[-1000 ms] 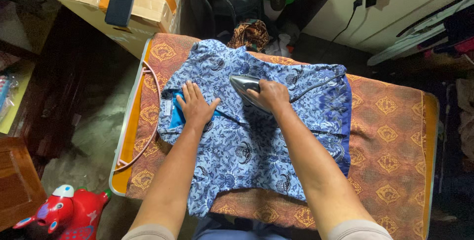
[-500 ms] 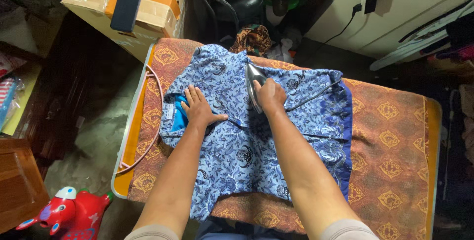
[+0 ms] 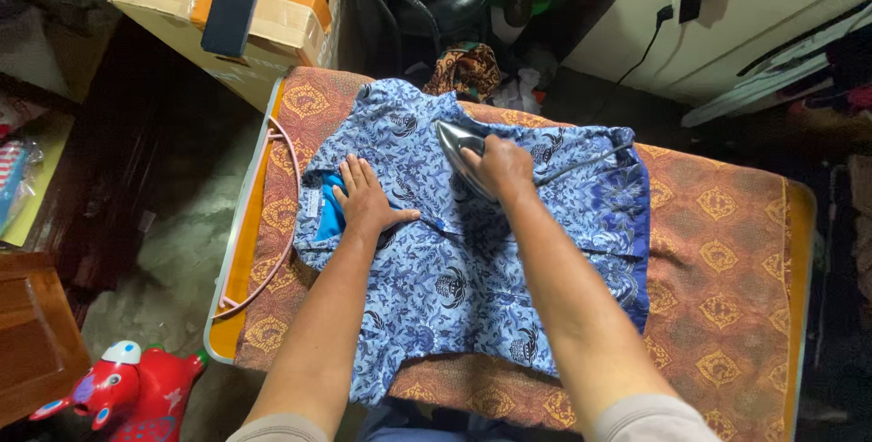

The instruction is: The person irons a blue patterned shirt on a patterned ironing board. They repeatedly smooth the fabric with their hands and move the iron across the shirt, adjusting the garment between passes.

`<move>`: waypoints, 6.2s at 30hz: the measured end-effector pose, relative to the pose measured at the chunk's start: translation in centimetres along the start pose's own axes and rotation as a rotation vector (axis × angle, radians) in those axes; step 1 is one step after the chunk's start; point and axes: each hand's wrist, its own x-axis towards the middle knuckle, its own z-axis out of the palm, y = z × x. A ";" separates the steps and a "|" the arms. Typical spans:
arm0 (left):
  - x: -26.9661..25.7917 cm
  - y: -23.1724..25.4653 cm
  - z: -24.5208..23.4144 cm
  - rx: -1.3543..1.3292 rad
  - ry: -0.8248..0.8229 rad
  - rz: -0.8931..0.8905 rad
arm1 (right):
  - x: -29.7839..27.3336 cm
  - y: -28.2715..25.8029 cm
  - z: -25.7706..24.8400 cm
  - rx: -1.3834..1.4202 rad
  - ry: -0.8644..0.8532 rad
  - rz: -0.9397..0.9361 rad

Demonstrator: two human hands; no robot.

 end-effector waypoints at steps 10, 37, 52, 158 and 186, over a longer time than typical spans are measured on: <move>0.3 -0.1 0.3 -0.011 0.035 0.005 | -1.6 7.5 -3.7 -0.344 -0.192 -0.390; -2.0 13.7 10.0 -0.168 0.157 0.344 | -0.4 9.2 -1.6 -0.088 0.148 -0.135; -5.3 15.1 8.8 -0.062 0.096 0.259 | -1.4 19.9 -5.8 -0.300 0.026 -0.272; -12.1 21.3 18.5 -0.029 0.453 0.556 | -9.4 31.1 -6.9 -0.120 0.067 -0.243; -23.5 18.8 23.6 -0.183 0.190 1.276 | -12.2 27.0 -6.5 -0.132 0.073 -0.010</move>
